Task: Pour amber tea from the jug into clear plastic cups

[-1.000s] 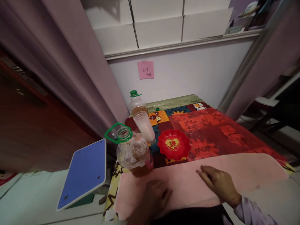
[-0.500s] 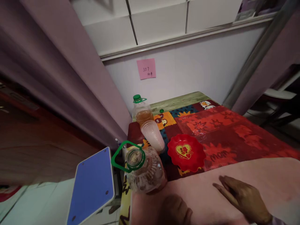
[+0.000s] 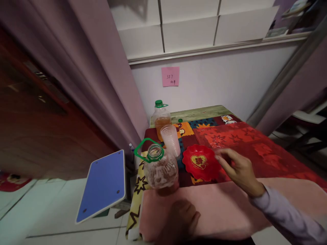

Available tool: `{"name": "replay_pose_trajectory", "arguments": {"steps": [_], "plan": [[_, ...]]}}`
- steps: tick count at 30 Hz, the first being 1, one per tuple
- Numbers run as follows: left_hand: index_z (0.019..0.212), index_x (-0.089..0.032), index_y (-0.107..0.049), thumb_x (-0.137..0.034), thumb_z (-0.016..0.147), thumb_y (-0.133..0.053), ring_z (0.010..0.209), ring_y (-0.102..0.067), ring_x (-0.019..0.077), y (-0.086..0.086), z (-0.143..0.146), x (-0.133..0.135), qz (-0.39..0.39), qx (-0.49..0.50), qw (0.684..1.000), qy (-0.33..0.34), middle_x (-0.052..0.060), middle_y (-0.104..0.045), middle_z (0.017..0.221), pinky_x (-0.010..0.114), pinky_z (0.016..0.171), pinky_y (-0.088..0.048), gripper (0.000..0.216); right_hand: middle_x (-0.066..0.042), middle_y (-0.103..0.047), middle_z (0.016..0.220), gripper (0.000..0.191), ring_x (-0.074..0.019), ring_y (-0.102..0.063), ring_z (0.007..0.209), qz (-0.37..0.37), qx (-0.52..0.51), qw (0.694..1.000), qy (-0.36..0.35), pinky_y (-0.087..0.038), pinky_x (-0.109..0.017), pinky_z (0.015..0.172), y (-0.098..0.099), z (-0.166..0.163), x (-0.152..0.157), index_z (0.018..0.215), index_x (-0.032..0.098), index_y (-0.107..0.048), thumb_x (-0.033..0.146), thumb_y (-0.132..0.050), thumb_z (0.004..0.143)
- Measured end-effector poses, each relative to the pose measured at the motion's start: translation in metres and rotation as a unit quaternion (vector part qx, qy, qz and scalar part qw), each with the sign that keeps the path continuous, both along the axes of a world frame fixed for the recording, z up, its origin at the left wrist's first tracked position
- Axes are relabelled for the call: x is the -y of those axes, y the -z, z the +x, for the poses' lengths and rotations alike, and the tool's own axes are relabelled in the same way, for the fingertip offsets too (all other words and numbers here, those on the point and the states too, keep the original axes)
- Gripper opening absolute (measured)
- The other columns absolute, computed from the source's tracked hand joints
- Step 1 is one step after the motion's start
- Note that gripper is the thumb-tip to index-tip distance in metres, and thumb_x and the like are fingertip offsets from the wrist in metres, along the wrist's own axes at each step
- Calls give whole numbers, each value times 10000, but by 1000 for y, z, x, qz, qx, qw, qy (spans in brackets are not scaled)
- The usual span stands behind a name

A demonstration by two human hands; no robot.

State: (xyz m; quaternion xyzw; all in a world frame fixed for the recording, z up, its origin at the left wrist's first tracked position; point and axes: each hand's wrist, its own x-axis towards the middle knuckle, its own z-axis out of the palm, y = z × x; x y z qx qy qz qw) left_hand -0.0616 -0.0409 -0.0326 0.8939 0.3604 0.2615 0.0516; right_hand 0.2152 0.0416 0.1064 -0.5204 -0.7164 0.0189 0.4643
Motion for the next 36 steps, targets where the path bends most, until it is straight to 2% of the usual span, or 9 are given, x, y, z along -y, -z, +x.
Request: {"name": "replay_pose_trajectory", "arguments": {"steps": [3, 5, 7, 11, 17, 29, 36], "plan": [[799, -245, -588, -232, 926, -743, 659, -653, 173, 0, 0, 2, -9, -19, 1000, -24, -21, -718, 741, 354, 627, -424, 201, -93, -793, 1141, 198, -217, -760, 1042, 73, 22, 990, -116, -610, -331, 931, -57, -38, -53, 1203, 237, -748, 308, -613, 1077], [786, -243, -597, -245, 933, -740, 653, -656, 180, 0, 1, 3, -12, -29, 999, -44, -13, -731, 741, 361, 623, -420, 205, -116, -756, 1295, 248, -240, -728, 1201, 79, 67, 978, -182, -594, -371, 1017, -79, -62, -82, 1278, 236, -740, 290, -602, 1079], [780, -239, -607, -255, 938, -736, 648, -655, 188, 1, 1, 5, -15, -38, 997, -64, -2, -736, 735, 366, 619, -415, 204, -116, -725, 1368, 300, -247, -727, 1196, 34, 141, 965, -217, -600, -378, 982, -90, -80, -102, 1347, 244, -724, 262, -628, 1063], [780, -237, -634, -280, 943, -732, 665, -667, 191, 3, 3, 5, -21, -51, 995, -82, 3, -745, 732, 364, 626, -417, 195, -114, -713, 1372, 330, -246, -745, 1084, -67, 277, 936, -208, -578, -370, 899, -96, -99, -122, 1370, 241, -730, 218, -633, 1055], [804, -230, -678, -300, 965, -703, 692, -679, 191, 5, 3, 4, -28, -63, 994, -86, 18, -767, 766, 353, 664, -437, 178, -132, -772, 1154, 302, -237, -718, 986, -77, 336, 915, -209, -494, -327, 824, -100, -102, -134, 1224, 164, -782, 116, -531, 1063], [804, -233, -710, -317, 982, -683, 709, -679, 196, 2, 3, 2, -35, -74, 992, -94, 26, -769, 783, 352, 684, -453, 199, -116, -799, 1006, 172, -212, -662, 881, -57, 280, 932, -222, -407, -308, 796, -98, -103, -148, 984, 137, -790, 145, -625, 1029], [802, -222, -708, -279, 969, -690, 698, -670, 196, -1, 3, 2, -33, -70, 992, -96, 31, -765, 773, 343, 667, -434, 177, -89, -773, 964, 104, -196, -649, 878, -37, 257, 940, -221, -399, -291, 784, -105, -101, -143, 987, 132, -780, 100, -685, 960]]}}
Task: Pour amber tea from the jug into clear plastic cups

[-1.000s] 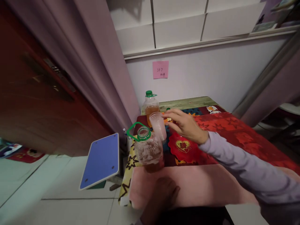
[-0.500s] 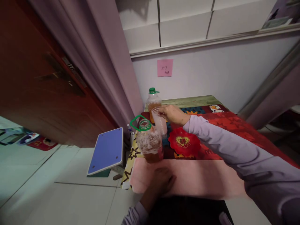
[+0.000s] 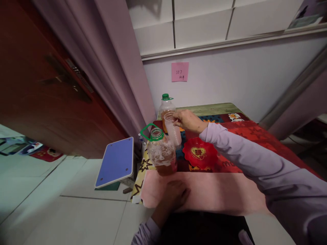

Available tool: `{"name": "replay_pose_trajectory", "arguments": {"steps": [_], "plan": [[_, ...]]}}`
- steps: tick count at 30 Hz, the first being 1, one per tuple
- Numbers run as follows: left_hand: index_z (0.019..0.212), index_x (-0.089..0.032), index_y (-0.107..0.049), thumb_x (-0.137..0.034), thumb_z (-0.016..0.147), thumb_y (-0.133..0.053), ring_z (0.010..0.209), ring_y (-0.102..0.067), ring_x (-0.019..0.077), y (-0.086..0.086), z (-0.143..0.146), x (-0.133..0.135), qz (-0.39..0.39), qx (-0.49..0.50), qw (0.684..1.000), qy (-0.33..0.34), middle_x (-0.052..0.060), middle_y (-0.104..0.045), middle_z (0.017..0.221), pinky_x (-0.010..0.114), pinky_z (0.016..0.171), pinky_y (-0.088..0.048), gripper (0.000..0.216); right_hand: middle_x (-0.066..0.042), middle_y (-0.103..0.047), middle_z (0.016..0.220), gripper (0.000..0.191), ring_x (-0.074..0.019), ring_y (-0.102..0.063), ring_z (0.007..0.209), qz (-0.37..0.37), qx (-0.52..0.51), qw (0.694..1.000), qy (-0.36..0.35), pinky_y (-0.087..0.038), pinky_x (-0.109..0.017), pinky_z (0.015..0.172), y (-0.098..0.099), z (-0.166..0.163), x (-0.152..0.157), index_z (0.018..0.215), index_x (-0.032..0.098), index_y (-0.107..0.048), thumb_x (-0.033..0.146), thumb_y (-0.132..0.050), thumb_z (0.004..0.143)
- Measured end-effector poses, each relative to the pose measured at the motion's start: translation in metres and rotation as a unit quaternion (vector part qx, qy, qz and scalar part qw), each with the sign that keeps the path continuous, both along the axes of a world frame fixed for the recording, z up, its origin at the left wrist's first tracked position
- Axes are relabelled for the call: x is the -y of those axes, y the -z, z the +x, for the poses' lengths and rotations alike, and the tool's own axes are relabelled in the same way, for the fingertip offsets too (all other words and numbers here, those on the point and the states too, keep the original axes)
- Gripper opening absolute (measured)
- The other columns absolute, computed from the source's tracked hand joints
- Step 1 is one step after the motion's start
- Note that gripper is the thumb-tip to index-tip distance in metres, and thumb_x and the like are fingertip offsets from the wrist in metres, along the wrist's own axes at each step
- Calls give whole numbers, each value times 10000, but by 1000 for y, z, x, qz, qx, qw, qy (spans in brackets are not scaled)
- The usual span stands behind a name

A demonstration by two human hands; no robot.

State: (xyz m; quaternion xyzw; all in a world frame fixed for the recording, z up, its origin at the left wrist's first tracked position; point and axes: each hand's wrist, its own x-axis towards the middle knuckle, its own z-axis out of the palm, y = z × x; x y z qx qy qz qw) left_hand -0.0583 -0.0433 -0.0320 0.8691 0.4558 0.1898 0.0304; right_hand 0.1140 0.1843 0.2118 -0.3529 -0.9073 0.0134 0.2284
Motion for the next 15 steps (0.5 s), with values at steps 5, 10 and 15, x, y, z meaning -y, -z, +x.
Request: {"name": "replay_pose_trajectory", "arguments": {"steps": [5, 10, 15], "plan": [[782, -224, -698, -273, 975, -679, 684, -653, 190, -4, 1, 0, 2, 4, 1000, 4, 25, -757, 757, 346, 661, -427, 201, -90, -762, 990, 87, -198, -650, 894, 3, -46, 999, -11, -437, -295, 829, -7, 2, 1, 1014, 131, -777, 155, -700, 981], [772, -220, -684, -260, 987, -657, 657, -637, 180, -4, 0, -2, -3, 11, 1000, 10, 16, -734, 727, 339, 628, -408, 220, -74, -744, 1017, 66, -177, -636, 833, 51, -128, 990, -13, -473, -293, 812, -31, 26, 13, 971, 153, -757, 167, -693, 979], [779, -217, -682, -269, 1010, -621, 662, -645, 180, -5, -1, -4, -1, 19, 1000, 16, 22, -724, 718, 330, 634, -417, 244, -102, -738, 1162, 129, -222, -679, 954, 114, -204, 971, 54, -520, -343, 866, -15, 77, 57, 1023, 189, -743, 254, -635, 1042]]}}
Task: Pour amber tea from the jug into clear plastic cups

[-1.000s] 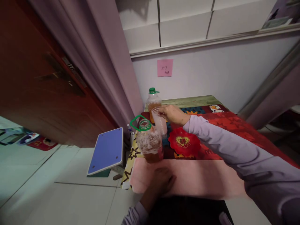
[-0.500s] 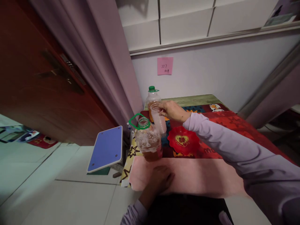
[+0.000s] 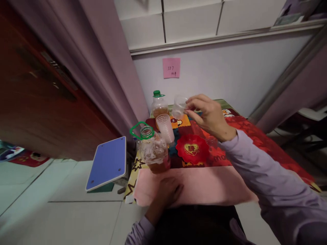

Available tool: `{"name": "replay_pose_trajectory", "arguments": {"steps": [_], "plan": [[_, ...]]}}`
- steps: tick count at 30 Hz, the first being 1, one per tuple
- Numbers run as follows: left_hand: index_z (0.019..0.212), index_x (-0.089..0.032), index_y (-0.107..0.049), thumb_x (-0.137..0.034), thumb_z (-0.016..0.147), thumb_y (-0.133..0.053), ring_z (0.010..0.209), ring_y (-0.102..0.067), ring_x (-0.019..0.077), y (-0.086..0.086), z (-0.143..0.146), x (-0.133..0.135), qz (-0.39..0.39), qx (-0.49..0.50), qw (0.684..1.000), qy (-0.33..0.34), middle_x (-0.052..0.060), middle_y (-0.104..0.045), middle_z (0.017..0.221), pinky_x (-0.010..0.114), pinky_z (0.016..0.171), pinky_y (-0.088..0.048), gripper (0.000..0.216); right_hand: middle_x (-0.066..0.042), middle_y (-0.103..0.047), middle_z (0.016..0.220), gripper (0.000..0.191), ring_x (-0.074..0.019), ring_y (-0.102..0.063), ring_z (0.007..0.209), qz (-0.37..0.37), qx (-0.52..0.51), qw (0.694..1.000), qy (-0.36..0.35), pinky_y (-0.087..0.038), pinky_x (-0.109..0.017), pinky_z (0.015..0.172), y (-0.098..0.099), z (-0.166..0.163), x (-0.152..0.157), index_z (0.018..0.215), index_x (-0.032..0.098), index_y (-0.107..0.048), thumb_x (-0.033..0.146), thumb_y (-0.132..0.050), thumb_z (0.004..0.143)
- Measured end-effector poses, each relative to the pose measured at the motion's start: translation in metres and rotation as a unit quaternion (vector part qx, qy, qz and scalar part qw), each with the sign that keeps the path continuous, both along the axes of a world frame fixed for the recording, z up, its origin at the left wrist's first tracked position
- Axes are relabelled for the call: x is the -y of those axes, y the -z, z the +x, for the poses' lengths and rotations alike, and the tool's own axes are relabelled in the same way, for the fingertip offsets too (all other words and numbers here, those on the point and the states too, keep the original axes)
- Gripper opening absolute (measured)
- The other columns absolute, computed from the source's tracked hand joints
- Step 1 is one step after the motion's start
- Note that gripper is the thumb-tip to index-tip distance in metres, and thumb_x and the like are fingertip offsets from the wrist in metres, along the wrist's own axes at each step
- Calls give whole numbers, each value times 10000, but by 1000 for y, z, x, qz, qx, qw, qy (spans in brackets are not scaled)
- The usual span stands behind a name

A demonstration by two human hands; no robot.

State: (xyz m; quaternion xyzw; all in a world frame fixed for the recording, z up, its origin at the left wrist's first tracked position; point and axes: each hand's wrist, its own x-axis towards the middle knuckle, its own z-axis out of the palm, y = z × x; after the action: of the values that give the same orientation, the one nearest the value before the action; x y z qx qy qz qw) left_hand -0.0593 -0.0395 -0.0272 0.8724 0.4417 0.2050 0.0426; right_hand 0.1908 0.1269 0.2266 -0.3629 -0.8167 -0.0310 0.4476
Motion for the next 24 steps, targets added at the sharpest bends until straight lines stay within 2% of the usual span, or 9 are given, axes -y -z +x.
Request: {"name": "replay_pose_trajectory", "arguments": {"steps": [3, 6, 9, 12, 20, 24], "plan": [[792, -221, -689, -270, 1023, -594, 665, -652, 179, -2, 0, -1, 1, 7, 1000, 1, 26, -726, 719, 328, 635, -422, 254, -121, -743, 1216, 113, -250, -708, 1048, -42, 21, 998, 43, -544, -350, 882, 60, 25, 27, 1020, 201, -741, 254, -642, 1039], [799, -226, -695, -271, 1027, -582, 665, -656, 178, -3, 0, -2, 3, 13, 1000, 3, 29, -723, 714, 326, 632, -426, 258, -129, -756, 1219, 139, -238, -724, 990, -131, 84, 984, 89, -562, -348, 850, 132, 38, 41, 1005, 198, -750, 217, -616, 1037], [797, -227, -695, -262, 1025, -579, 653, -651, 172, -3, 1, -2, 5, 17, 1000, 4, 30, -711, 698, 319, 620, -421, 258, -123, -765, 1221, 173, -211, -735, 950, -191, 142, 964, 115, -567, -319, 823, 178, 40, 45, 1031, 199, -770, 186, -598, 1037], [790, -229, -688, -264, 1028, -576, 647, -646, 165, -3, 1, -2, 6, 20, 1000, 3, 27, -705, 694, 310, 618, -417, 265, -129, -767, 1245, 201, -219, -743, 1015, -196, 169, 958, 124, -575, -327, 877, 193, 38, 43, 1083, 201, -782, 197, -583, 1056], [770, -223, -672, -270, 1034, -571, 642, -630, 165, -6, 3, -2, 1, 45, 999, 4, 25, -693, 686, 307, 605, -399, 286, -148, -741, 1364, 243, -248, -749, 1123, -209, 189, 952, 122, -591, -376, 947, 197, 36, 40, 1159, 198, -794, 205, -570, 1065], [747, -223, -670, -284, 1024, -589, 628, -619, 155, -6, 3, -2, -11, 80, 997, 4, 23, -678, 671, 300, 605, -403, 295, -152, -719, 1427, 329, -277, -743, 1186, -190, 175, 957, 129, -608, -417, 965, 197, 35, 49, 1325, 216, -754, 220, -556, 1063]]}}
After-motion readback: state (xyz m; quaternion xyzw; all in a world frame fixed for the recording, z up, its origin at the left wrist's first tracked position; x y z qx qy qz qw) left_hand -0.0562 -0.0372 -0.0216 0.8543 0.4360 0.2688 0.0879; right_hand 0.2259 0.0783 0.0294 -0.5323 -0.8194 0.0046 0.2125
